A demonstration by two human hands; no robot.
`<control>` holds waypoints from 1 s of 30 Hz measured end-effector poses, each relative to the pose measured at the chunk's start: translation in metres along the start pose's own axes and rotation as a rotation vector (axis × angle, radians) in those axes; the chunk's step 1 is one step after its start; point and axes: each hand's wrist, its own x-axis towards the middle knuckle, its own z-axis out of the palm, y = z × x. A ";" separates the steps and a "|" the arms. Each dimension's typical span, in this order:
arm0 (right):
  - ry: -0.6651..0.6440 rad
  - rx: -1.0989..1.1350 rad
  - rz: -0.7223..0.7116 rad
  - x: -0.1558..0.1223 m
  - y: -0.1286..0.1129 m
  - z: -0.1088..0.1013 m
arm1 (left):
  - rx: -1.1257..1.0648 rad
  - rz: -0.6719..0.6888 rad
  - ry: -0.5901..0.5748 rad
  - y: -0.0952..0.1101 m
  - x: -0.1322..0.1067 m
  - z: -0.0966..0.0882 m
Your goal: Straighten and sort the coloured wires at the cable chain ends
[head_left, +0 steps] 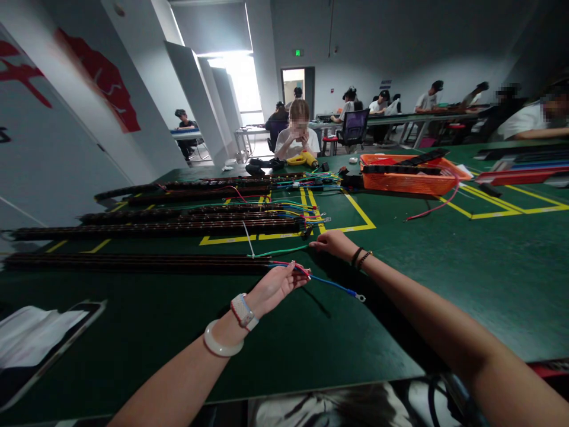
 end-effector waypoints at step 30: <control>-0.019 -0.374 -0.033 -0.047 -0.093 -0.037 | -0.034 0.012 -0.001 -0.004 0.003 -0.005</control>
